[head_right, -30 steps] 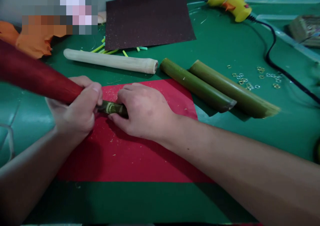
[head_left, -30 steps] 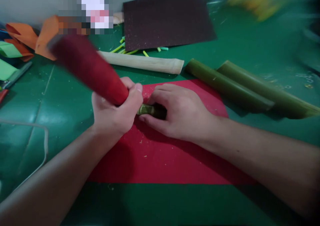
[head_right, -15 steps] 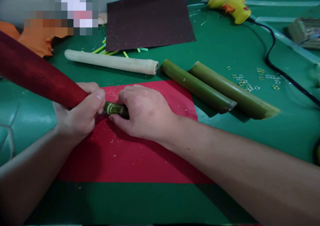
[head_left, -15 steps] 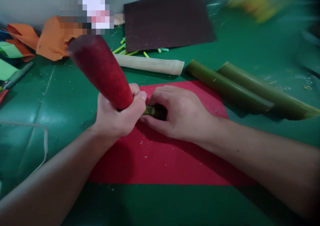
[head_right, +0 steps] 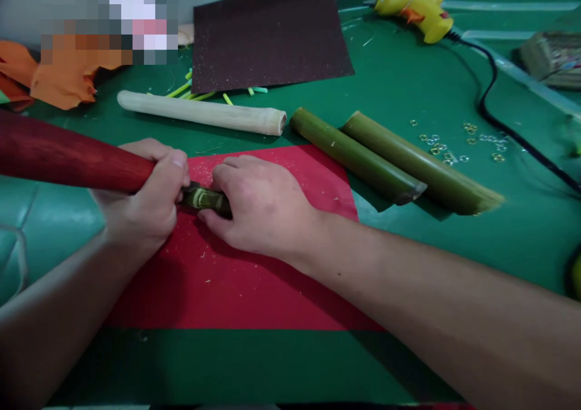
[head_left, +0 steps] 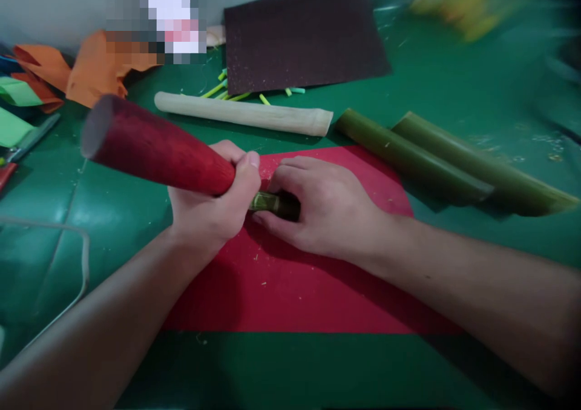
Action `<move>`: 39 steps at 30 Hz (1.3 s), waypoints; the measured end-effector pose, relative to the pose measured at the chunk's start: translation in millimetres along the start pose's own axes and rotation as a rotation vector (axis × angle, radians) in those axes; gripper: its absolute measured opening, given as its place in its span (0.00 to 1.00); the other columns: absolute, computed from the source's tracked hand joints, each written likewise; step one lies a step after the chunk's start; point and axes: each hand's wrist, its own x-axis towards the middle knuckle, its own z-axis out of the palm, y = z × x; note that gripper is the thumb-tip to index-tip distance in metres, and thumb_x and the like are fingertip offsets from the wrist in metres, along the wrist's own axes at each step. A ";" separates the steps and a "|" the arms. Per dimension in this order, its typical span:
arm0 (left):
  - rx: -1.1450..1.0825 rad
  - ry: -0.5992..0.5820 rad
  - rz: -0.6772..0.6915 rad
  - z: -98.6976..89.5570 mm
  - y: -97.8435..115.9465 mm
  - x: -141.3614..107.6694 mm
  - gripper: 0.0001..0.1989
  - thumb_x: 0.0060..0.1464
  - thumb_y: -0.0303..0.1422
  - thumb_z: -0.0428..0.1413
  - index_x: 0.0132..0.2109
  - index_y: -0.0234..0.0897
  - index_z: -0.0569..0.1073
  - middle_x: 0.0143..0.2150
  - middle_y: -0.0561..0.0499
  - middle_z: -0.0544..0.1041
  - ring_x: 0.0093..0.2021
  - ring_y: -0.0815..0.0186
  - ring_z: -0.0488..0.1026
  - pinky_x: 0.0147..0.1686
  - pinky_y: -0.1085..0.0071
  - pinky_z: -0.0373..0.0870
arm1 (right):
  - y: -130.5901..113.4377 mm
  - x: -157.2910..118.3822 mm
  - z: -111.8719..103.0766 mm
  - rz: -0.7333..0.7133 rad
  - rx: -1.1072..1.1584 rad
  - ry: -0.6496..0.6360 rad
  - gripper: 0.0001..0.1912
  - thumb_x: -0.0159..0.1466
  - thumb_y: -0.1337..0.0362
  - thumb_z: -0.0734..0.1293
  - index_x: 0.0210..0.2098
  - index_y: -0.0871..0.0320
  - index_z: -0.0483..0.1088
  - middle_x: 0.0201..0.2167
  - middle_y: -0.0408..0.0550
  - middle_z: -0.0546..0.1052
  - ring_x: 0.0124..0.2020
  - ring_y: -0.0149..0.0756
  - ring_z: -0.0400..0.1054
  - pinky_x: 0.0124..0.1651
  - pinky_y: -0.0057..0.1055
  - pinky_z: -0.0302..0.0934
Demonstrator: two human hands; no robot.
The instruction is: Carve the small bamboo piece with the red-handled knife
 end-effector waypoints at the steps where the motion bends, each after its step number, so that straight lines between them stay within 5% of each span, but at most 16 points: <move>1: -0.028 0.018 0.025 0.2 -0.4 0.9 0.17 0.60 0.29 0.60 0.23 0.39 0.68 0.21 0.57 0.66 0.21 0.75 0.60 0.21 0.68 0.58 | 0.2 -0.1 0.2 -0.006 -0.002 0.006 0.12 0.62 0.56 0.71 0.32 0.59 0.71 0.31 0.48 0.75 0.33 0.35 0.63 0.34 0.33 0.50; 6: -0.034 -0.053 -0.180 -2.6 7.7 4.3 0.20 0.56 0.26 0.59 0.18 0.38 0.64 0.16 0.56 0.59 0.18 0.73 0.55 0.19 0.69 0.52 | 1.2 0.6 0.0 -0.001 0.005 -0.004 0.13 0.62 0.55 0.71 0.31 0.58 0.70 0.29 0.46 0.74 0.31 0.34 0.61 0.33 0.33 0.48; 16: -0.053 -0.219 -0.092 -4.6 8.3 3.5 0.21 0.56 0.26 0.58 0.18 0.38 0.61 0.16 0.57 0.59 0.18 0.73 0.55 0.17 0.71 0.52 | 1.1 1.0 -0.4 0.017 0.007 -0.012 0.11 0.62 0.56 0.70 0.34 0.59 0.74 0.31 0.48 0.77 0.34 0.37 0.65 0.35 0.33 0.52; 23: -0.043 -0.117 -0.035 -1.8 6.6 -2.4 0.18 0.55 0.25 0.60 0.21 0.38 0.63 0.19 0.57 0.61 0.20 0.74 0.58 0.19 0.71 0.56 | 0.8 -0.2 0.5 -0.008 0.006 0.011 0.11 0.62 0.57 0.70 0.34 0.59 0.73 0.31 0.49 0.77 0.34 0.37 0.65 0.36 0.34 0.53; 26: -0.044 0.002 0.006 1.4 3.2 -0.7 0.16 0.57 0.27 0.59 0.22 0.39 0.67 0.20 0.57 0.64 0.20 0.74 0.59 0.20 0.69 0.57 | -0.6 -0.7 0.6 -0.006 -0.021 0.003 0.11 0.62 0.56 0.71 0.33 0.59 0.72 0.32 0.49 0.77 0.35 0.37 0.65 0.36 0.34 0.52; 28: -0.049 0.108 -0.087 1.8 2.0 1.4 0.17 0.58 0.27 0.58 0.22 0.39 0.65 0.20 0.56 0.63 0.20 0.74 0.58 0.21 0.69 0.57 | -1.3 -0.6 0.7 -0.001 -0.045 0.003 0.12 0.62 0.56 0.71 0.31 0.58 0.71 0.31 0.48 0.76 0.34 0.37 0.64 0.34 0.34 0.51; 31: -0.035 -0.005 -0.150 -1.7 2.7 3.1 0.19 0.57 0.27 0.58 0.20 0.38 0.64 0.18 0.56 0.61 0.19 0.73 0.56 0.20 0.69 0.53 | -1.1 0.1 0.8 0.000 -0.043 0.001 0.12 0.62 0.55 0.71 0.31 0.58 0.71 0.30 0.48 0.75 0.33 0.37 0.64 0.34 0.34 0.51; 39: -0.066 -0.235 -0.055 -9.5 4.4 3.3 0.20 0.58 0.25 0.57 0.20 0.36 0.61 0.18 0.56 0.62 0.19 0.75 0.58 0.19 0.72 0.53 | 1.6 0.9 1.8 0.008 -0.009 -0.003 0.12 0.62 0.55 0.71 0.34 0.60 0.74 0.31 0.49 0.77 0.34 0.37 0.64 0.34 0.33 0.51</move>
